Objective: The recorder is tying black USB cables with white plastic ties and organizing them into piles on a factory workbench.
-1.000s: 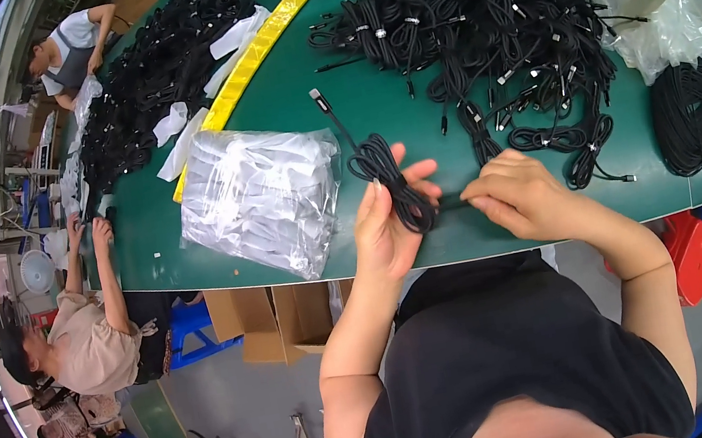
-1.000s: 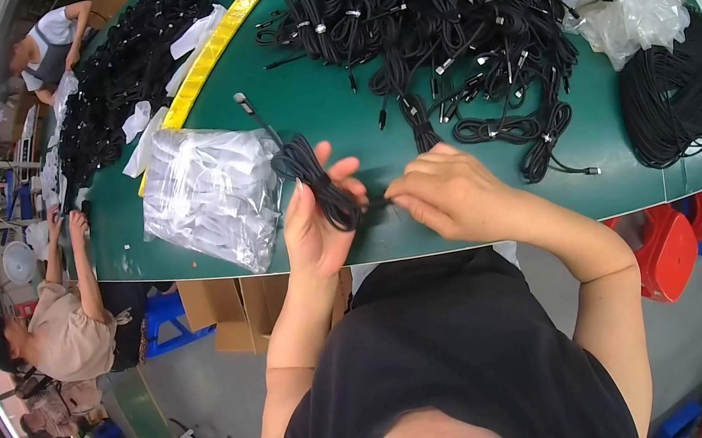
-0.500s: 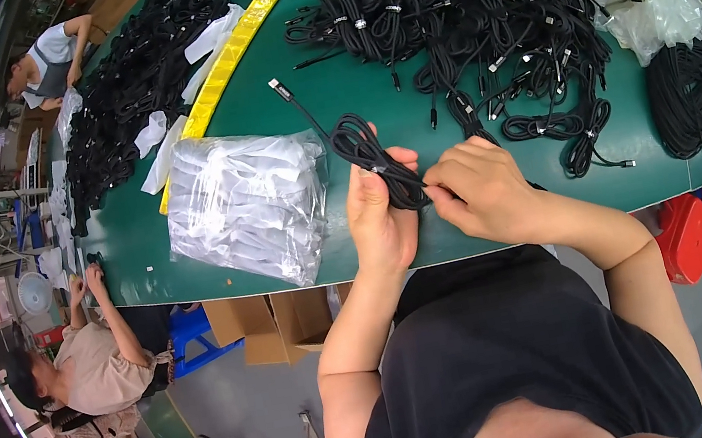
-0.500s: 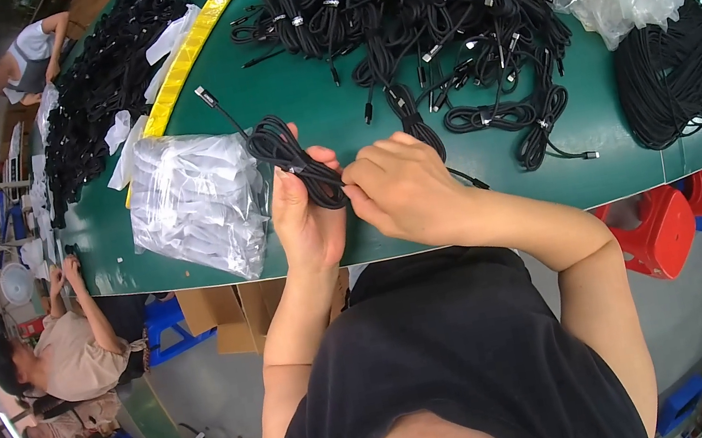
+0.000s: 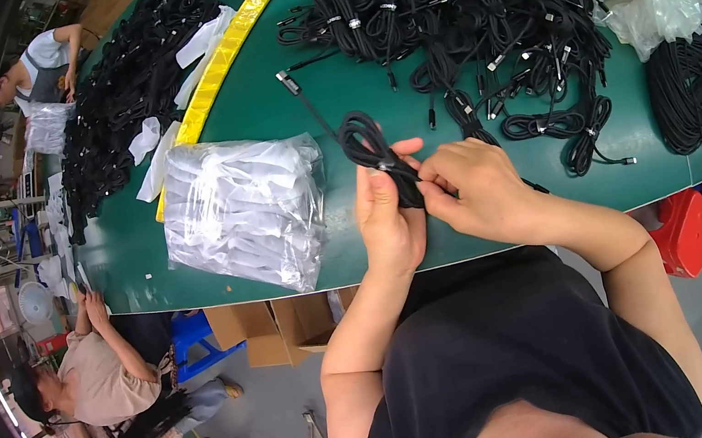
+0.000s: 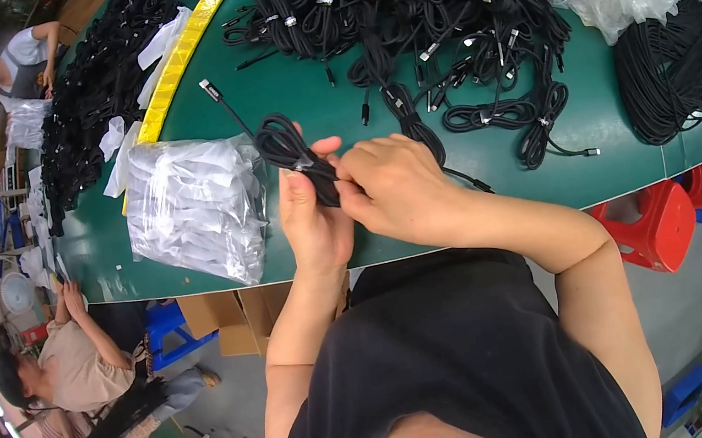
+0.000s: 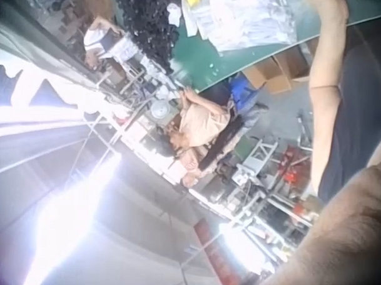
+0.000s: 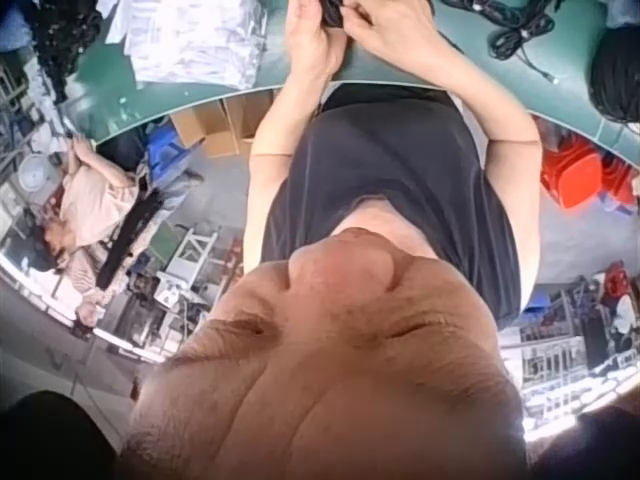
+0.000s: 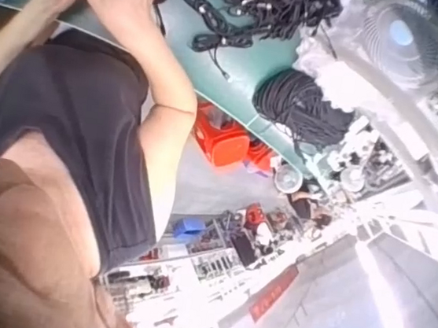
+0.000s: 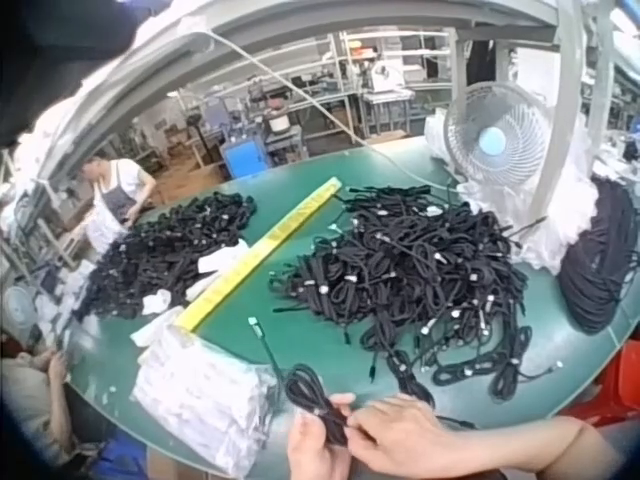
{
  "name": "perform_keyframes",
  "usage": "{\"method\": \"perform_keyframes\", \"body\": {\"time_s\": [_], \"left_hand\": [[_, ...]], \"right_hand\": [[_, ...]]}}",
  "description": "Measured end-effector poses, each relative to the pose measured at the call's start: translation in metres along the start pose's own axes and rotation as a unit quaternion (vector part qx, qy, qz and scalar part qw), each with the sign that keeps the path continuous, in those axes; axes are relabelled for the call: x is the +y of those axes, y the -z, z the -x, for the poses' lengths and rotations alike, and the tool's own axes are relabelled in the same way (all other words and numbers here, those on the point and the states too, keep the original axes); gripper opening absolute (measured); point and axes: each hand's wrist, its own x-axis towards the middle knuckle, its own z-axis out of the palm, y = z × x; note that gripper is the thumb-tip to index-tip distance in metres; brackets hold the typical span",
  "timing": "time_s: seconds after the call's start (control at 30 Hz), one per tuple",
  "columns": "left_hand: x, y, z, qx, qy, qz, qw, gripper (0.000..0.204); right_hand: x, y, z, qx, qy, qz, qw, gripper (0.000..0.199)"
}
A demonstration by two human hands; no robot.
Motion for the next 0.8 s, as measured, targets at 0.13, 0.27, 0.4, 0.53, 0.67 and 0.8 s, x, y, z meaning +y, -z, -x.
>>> {"method": "perform_keyframes", "body": {"time_s": [0.13,0.27,0.4,0.53,0.67,0.8], "left_hand": [[-0.001,-0.015,0.005,0.045,0.038,-0.036,0.998,0.043],[0.011,0.009,0.008,0.051,0.075,-0.047,0.995,0.046],[0.033,0.021,0.008,-0.089,0.228,-0.053,0.968,0.052],[0.05,0.017,0.011,-0.173,0.238,-0.17,0.94,0.057],[0.063,0.014,0.015,-0.104,0.192,-0.412,0.885,0.05],[0.07,0.029,0.016,-0.144,0.123,-0.409,0.893,0.04]], "right_hand": [[-0.003,-0.002,-0.005,0.035,0.025,0.016,0.999,0.012],[-0.01,0.03,-0.008,0.04,0.095,0.124,0.987,0.022],[-0.016,0.062,-0.033,0.014,0.256,0.221,0.941,0.043],[0.007,0.057,-0.045,-0.328,0.152,0.175,0.916,0.035],[0.016,0.055,-0.027,-0.22,0.115,0.124,0.961,0.027],[0.016,0.051,-0.02,-0.199,0.045,-0.082,0.976,0.021]]}}
